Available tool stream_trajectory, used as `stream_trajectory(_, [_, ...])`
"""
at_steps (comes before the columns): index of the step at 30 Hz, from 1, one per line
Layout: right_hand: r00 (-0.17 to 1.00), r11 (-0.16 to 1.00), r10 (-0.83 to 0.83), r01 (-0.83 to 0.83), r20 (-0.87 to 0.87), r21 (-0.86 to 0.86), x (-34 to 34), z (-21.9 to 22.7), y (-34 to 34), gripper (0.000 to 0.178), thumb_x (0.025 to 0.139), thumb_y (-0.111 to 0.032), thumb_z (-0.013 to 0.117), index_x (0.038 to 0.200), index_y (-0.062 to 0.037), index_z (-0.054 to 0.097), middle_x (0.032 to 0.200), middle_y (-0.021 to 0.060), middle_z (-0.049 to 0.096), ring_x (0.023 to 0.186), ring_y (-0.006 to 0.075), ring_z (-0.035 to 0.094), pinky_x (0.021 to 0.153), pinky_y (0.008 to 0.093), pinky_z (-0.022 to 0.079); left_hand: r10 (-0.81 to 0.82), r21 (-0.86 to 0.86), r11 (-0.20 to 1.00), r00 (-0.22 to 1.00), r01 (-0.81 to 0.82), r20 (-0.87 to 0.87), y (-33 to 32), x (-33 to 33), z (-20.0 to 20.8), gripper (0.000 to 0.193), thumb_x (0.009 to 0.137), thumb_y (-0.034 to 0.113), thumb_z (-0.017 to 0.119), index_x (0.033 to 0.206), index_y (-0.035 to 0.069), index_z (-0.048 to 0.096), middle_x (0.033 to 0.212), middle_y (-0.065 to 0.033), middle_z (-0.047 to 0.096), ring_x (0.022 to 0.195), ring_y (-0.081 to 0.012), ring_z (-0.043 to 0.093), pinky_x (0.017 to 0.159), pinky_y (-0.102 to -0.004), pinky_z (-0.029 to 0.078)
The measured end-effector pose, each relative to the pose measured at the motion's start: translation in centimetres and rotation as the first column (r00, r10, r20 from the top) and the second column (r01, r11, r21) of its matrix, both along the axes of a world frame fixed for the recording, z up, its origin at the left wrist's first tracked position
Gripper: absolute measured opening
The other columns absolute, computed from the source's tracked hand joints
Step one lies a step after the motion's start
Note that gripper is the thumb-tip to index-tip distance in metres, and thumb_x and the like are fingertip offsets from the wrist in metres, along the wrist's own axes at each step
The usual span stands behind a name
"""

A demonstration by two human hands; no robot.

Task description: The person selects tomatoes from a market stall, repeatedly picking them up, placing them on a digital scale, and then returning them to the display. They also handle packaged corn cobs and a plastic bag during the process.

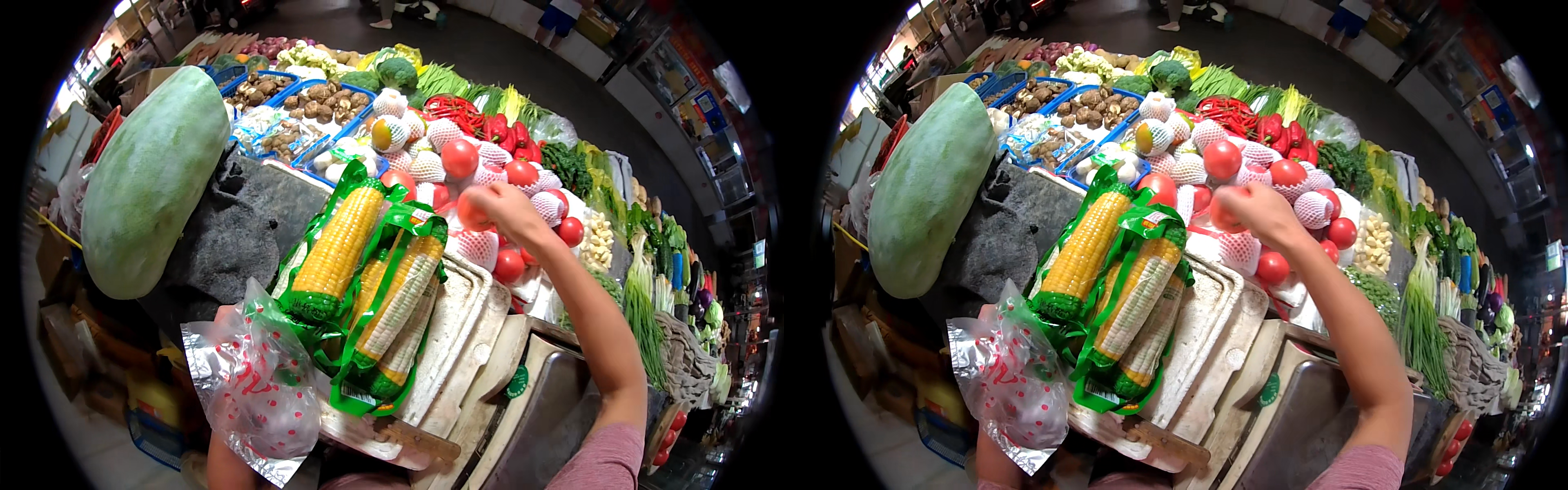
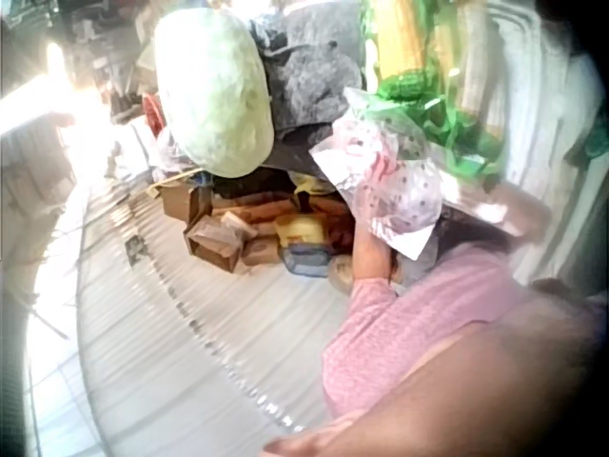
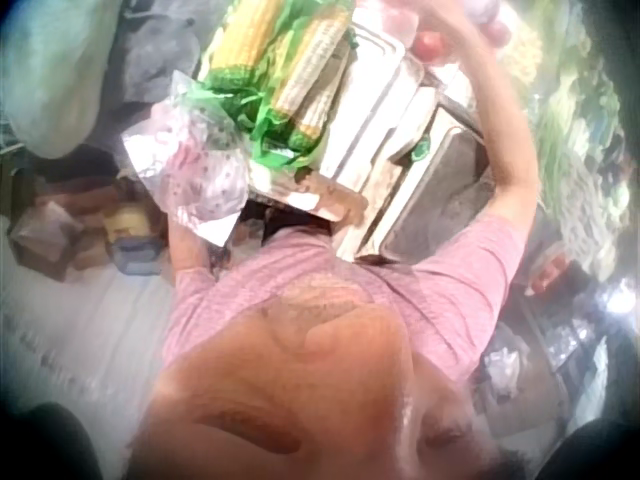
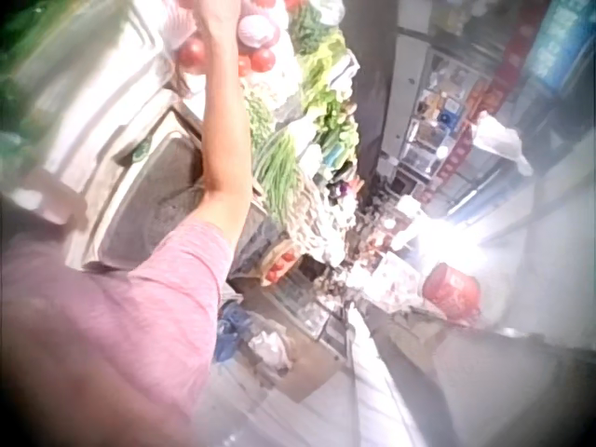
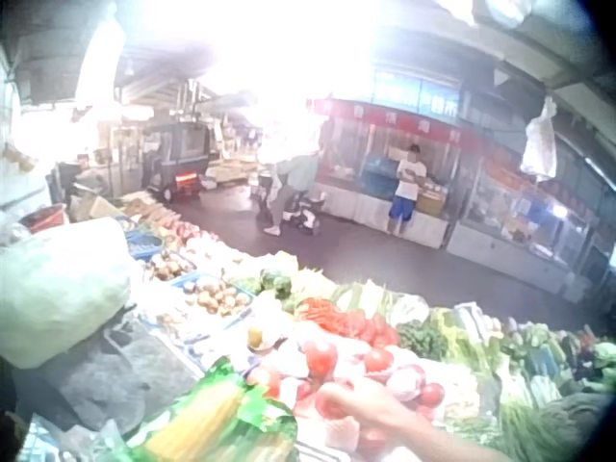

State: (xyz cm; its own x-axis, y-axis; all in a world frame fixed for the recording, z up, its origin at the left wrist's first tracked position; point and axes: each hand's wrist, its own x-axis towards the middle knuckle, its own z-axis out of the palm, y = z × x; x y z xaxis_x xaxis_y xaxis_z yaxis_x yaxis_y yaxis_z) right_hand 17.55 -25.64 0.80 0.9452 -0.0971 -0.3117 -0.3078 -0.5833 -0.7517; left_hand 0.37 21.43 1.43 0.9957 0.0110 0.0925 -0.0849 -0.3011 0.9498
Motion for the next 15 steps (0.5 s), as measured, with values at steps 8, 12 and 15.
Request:
stream_trajectory(8, [0.87, 0.523, -0.419, 0.466, -0.261, 0.714, -12.8, 9.3, -2.3, 0.066, 0.104, -0.065, 0.044, 0.119, -0.0054, 0.067, 0.088, 0.0107, 0.075, 0.066, 0.0212, 0.073, 0.053, 0.0284, 0.061, -0.001, -0.04, 0.999, 1.0, 0.002, 0.022, 0.4, 0.6, -1.3, 0.016, 0.089, 0.007, 0.073, 0.101, 0.001, 0.064, 0.088, -0.0071, 0.065, 0.071, -0.0179, 0.063, 0.066, -0.0333, 0.055])
stream_trajectory(12, [0.859, 0.302, -0.461, 0.39, -0.225, 0.87, -19.1, 10.7, -3.7, 0.064, 0.105, -0.062, 0.046, 0.126, -0.0043, 0.064, 0.096, 0.0168, 0.074, 0.07, 0.0234, 0.073, 0.056, 0.0286, 0.063, -0.034, -0.072, 0.997, 0.999, 0.036, 0.028, 0.1, 1.1, -1.6, 0.016, 0.09, 0.007, 0.073, 0.101, 0.001, 0.064, 0.088, -0.0071, 0.065, 0.072, -0.0178, 0.064, 0.066, -0.0333, 0.055])
stream_trajectory(15, [0.792, 0.226, -0.58, 0.382, -0.191, 0.896, -23.0, 11.5, -3.8, 0.064, 0.105, -0.062, 0.046, 0.129, -0.0046, 0.062, 0.1, 0.0199, 0.074, 0.073, 0.0251, 0.075, 0.058, 0.0295, 0.064, -0.033, -0.071, 0.997, 0.999, 0.036, 0.034, 0.5, 1.0, -1.6, 0.016, 0.09, 0.007, 0.073, 0.101, 0.001, 0.064, 0.088, -0.0071, 0.065, 0.072, -0.0177, 0.064, 0.066, -0.0332, 0.055])
